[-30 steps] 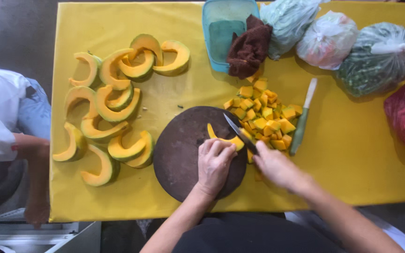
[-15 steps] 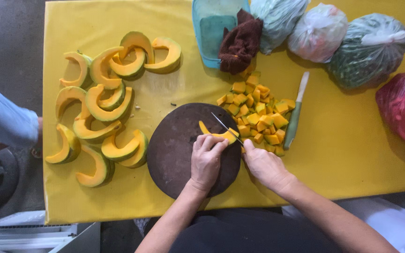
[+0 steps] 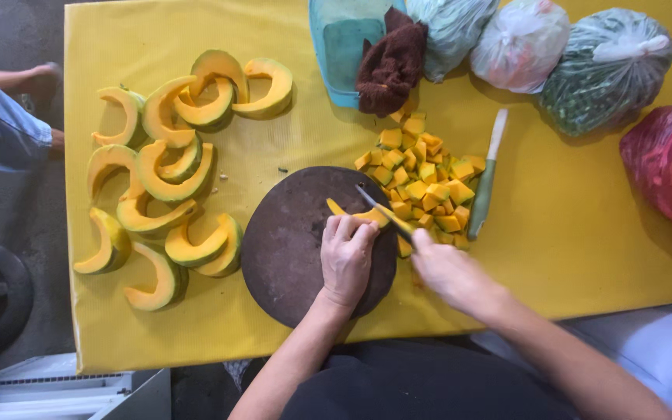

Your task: The person uses a knife to cut pumpkin slices into small cubes on a wooden cutting board. The diced pumpkin accumulates on the table next to the board.

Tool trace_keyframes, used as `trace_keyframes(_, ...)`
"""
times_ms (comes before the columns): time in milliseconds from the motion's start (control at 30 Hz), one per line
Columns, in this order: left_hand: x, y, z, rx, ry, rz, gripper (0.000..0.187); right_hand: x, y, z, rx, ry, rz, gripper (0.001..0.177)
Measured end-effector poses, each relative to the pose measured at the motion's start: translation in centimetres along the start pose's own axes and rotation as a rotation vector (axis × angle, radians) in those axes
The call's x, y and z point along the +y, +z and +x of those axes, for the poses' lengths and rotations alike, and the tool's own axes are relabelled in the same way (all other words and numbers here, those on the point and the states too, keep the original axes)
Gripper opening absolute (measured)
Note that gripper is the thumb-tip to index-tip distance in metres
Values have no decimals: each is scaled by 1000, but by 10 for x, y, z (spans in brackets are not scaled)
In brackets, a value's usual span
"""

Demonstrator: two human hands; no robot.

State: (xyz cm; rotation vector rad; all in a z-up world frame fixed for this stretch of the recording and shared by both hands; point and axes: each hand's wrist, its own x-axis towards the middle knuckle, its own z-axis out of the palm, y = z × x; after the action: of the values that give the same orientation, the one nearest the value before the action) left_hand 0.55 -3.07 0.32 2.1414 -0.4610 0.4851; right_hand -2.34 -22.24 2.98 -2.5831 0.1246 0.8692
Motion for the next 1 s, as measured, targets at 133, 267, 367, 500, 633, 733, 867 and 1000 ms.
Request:
trace_keyframes(133,-1,-4,4,-19,-19,-53,23,-6,3,11,67,-49,58,23)
trace_keyframes(267,-15,-10,9,-89,9,114,48,3,-15,3,-104,75,300,21)
trace_keyframes(367,-21,-14,7,-159,-55,149,41,5,-16,-10,62,-45,81,25)
trace_keyframes(500,-16,-7,-1,-81,-127,162,41,10,-5,-31,147,-172,-112,26)
trace_keyframes(633,-16,-8,-9,-1,-99,157,37,5,5,-30,113,-54,-267,24)
trace_keyframes(733,-21,-12,-11,-28,-53,183,36,-3,3,-17,129,-100,-203,23)
trace_keyframes(867,-24,-15,-8,-22,-52,143,30,-10,-11,5,-98,87,217,23)
trace_keyframes(1000,-18,-7,-8,0,-30,125,26,3,-19,-6,-69,122,170,24)
